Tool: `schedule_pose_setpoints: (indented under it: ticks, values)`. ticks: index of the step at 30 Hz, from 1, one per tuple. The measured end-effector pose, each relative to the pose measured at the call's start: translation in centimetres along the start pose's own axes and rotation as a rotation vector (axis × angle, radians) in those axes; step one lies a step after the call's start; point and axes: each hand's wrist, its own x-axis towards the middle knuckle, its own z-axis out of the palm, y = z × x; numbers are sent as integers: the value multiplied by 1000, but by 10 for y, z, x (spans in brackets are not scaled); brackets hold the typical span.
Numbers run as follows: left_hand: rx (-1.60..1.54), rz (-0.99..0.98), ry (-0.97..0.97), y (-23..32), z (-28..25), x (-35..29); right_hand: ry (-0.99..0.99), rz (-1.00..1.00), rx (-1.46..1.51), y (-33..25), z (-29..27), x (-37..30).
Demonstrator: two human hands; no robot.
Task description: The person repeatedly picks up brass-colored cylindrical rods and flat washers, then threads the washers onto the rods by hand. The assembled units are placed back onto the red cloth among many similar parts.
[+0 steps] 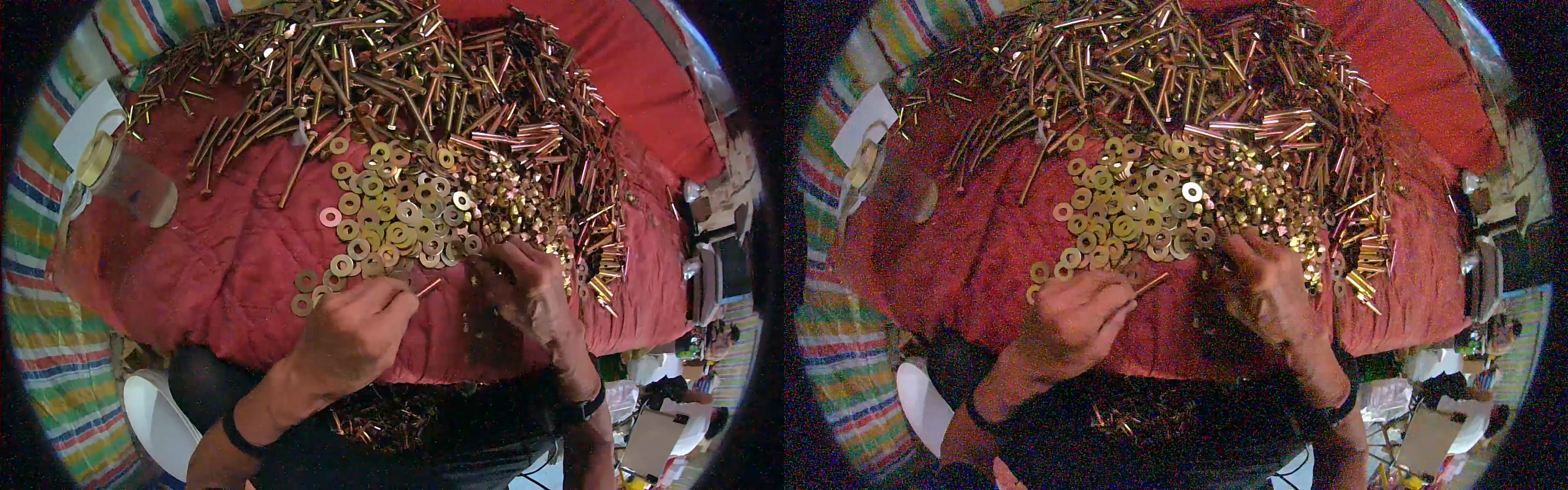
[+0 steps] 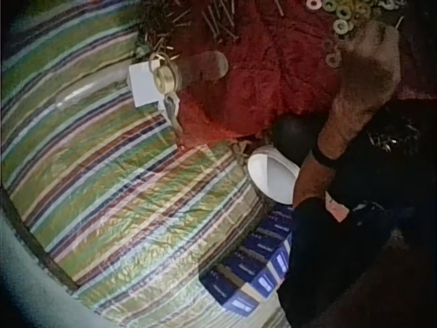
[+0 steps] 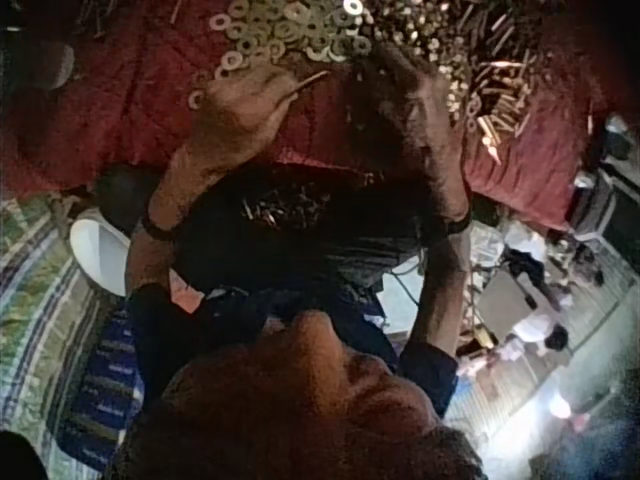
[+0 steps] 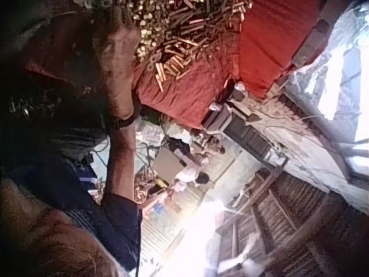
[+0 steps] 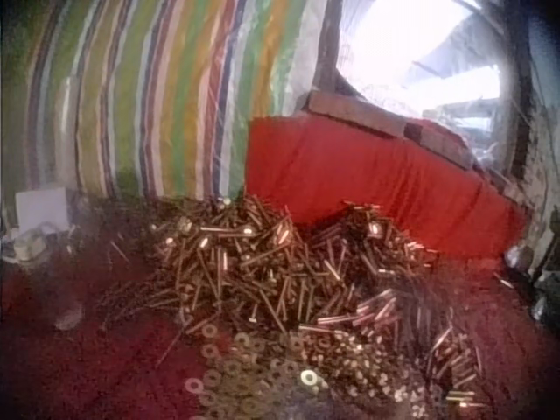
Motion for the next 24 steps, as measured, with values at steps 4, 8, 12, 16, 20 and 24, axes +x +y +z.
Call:
schedule_pose_setpoints:
  ticks: [4, 8, 12, 16, 20, 24]
  values:
    - [-157, -155, 69, 4, 4, 6, -94, 428, 370, -8, 0, -6]
    - [-476, -452, 92, 8, -1, 12, -41, 365, 393, -24, -1, -7]
    - [-480, -432, 140, 7, -2, 15, -7, 226, 322, -30, -1, -7]
    - [-420, -274, 171, 6, 3, 14, -25, 197, 357, -25, 3, -9]
    - [-372, -187, 212, 9, 10, 12, -118, -62, 142, -31, -1, -8]
    - [-448, -276, 203, 5, 7, 14, -176, -61, 81, -41, -21, -3]
